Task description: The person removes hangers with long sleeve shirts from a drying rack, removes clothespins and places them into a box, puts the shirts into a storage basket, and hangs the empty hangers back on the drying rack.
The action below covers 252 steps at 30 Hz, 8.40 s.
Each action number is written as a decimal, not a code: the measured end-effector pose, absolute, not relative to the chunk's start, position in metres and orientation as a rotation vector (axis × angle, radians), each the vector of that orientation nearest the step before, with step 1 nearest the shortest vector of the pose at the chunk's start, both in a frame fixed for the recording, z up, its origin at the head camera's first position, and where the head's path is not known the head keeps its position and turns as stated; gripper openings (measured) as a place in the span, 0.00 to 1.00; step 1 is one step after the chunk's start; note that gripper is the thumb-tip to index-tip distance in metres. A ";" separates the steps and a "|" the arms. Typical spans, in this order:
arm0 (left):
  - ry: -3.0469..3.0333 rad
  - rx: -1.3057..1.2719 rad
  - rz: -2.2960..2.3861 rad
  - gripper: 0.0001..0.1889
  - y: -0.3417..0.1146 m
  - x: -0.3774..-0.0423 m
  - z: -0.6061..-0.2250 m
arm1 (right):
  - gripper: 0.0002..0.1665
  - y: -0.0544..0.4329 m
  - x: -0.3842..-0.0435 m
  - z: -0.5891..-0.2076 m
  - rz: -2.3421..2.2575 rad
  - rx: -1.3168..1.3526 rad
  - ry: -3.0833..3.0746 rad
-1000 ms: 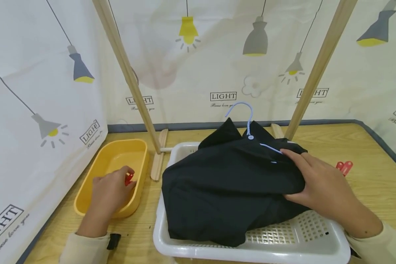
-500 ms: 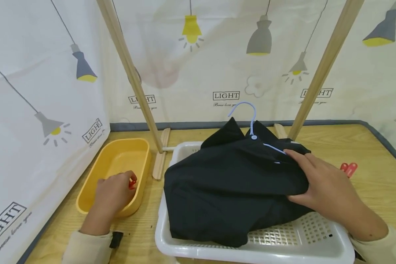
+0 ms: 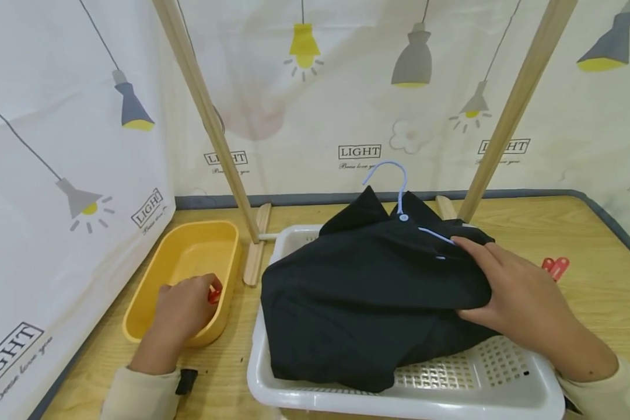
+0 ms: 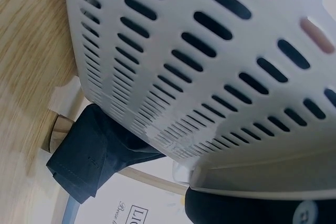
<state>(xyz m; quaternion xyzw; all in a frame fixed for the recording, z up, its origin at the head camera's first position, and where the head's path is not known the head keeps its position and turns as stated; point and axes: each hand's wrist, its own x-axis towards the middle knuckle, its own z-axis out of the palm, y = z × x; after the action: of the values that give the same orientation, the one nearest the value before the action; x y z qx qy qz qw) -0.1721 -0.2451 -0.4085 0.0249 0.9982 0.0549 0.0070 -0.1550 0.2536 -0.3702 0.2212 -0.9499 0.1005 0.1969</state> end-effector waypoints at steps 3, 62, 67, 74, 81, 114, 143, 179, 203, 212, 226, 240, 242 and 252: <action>3.108 0.076 0.177 0.09 -0.245 -0.171 -0.408 | 0.66 0.254 -0.155 -0.371 0.290 0.623 -2.667; 3.668 0.875 0.348 0.09 -0.152 -0.142 -0.311 | 0.67 0.254 -0.154 -0.370 0.298 0.630 -2.673; 3.627 1.079 0.241 0.06 -0.138 -0.145 -0.297 | 0.68 0.254 -0.154 -0.369 0.294 0.636 -2.655; 3.517 1.287 0.106 0.05 -0.113 -0.152 -0.278 | 0.68 0.255 -0.154 -0.366 0.290 0.640 -2.650; 3.392 1.332 -0.021 0.03 -0.090 -0.165 -0.275 | 0.67 0.255 -0.155 -0.366 0.300 0.650 -2.664; 3.189 1.079 -0.244 0.09 -0.053 -0.198 -0.299 | 0.60 0.259 -0.156 -0.368 0.361 0.921 -2.448; 3.237 0.980 -0.020 0.05 -0.077 -0.202 -0.302 | 0.08 0.304 -0.138 -0.369 0.679 0.501 -2.175; 3.188 0.853 0.109 0.09 -0.080 -0.183 -0.311 | 0.05 0.290 -0.137 -0.377 0.934 0.422 -2.476; 3.156 0.962 -0.087 0.13 -0.057 -0.185 -0.268 | 0.05 0.289 -0.143 -0.388 0.903 0.442 -2.523; 3.101 1.296 -0.183 0.11 -0.016 -0.181 -0.261 | 0.04 0.290 -0.142 -0.389 0.824 0.460 -2.495; 2.799 1.325 -0.341 0.25 0.049 -0.190 -0.277 | 0.04 0.293 -0.139 -0.389 0.803 0.458 -2.499; 2.676 1.149 -0.120 0.29 0.062 -0.204 -0.289 | 0.04 0.288 -0.142 -0.390 0.793 0.499 -2.471; 2.652 1.129 -0.066 0.29 0.062 -0.206 -0.290 | 0.04 0.288 -0.142 -0.390 0.801 0.500 -2.475; 2.618 1.116 0.038 0.30 0.072 -0.210 -0.292 | 0.05 0.287 -0.143 -0.391 0.798 0.506 -2.477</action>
<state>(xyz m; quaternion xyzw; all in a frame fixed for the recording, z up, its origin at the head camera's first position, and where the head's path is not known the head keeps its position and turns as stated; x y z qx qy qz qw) -0.2098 0.0719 -0.2923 0.3877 0.9099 0.0131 0.1471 -0.1430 0.2869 -0.3912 0.1853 -0.9063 0.2920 0.2429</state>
